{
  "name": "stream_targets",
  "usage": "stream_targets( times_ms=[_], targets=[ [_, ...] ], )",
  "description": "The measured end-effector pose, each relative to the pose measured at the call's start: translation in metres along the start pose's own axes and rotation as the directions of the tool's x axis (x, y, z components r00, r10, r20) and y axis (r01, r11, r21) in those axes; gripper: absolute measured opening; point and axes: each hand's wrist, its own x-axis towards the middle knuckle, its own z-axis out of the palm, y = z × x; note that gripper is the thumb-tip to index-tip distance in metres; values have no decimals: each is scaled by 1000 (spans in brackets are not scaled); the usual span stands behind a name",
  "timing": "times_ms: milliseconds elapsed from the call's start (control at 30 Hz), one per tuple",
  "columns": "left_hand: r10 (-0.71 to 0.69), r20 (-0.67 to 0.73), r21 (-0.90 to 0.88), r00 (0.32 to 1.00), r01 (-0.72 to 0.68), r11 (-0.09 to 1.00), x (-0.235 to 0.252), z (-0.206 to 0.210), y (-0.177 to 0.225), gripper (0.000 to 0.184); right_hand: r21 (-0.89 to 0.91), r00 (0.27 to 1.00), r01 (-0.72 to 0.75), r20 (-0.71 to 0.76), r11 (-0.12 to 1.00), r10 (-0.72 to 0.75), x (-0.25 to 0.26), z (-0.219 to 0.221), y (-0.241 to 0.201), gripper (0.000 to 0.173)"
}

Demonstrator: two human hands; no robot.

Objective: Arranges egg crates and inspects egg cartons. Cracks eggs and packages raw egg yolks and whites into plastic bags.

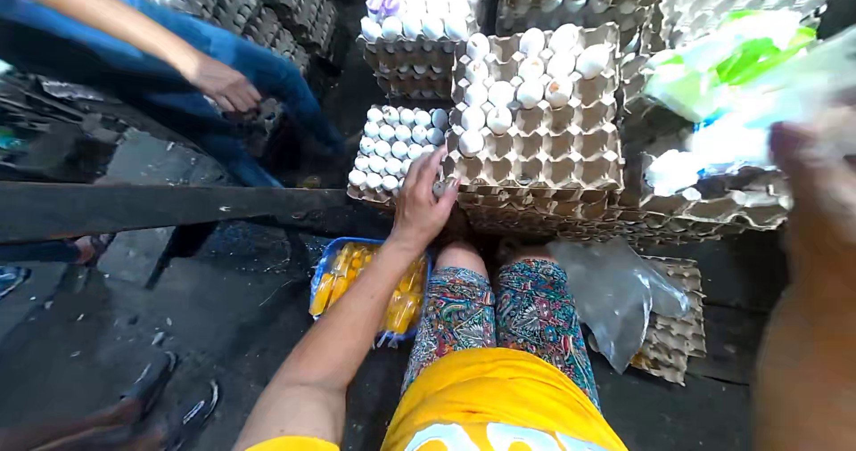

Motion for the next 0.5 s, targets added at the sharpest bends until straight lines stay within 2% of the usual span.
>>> stream_targets(
  times_ms=[67, 133, 233, 333, 500],
  targets=[
    [88, 135, 18, 987, -91, 996, 33, -5, 1, 53, 70, 991, -41, 131, 997, 32, 3, 50, -18, 102],
    [139, 304, 59, 943, -164, 985, 62, -5, 0, 56, 91, 970, -117, 224, 989, 94, 3, 91, -18, 103],
    [78, 487, 154, 870, -174, 973, 91, -2, 3, 62, 28, 962, -83, 262, 996, 73, 8, 131, -3, 99],
    [39, 561, 219, 827, -193, 956, 107, 3, 2, 59, -55, 944, -22, 327, 998, 39, 12, 152, 6, 97],
    [8, 580, 286, 814, -213, 934, 115, 4, 8, 49, -194, 878, 25, 474, 981, 71, 17, 163, 19, 95]
  ],
)
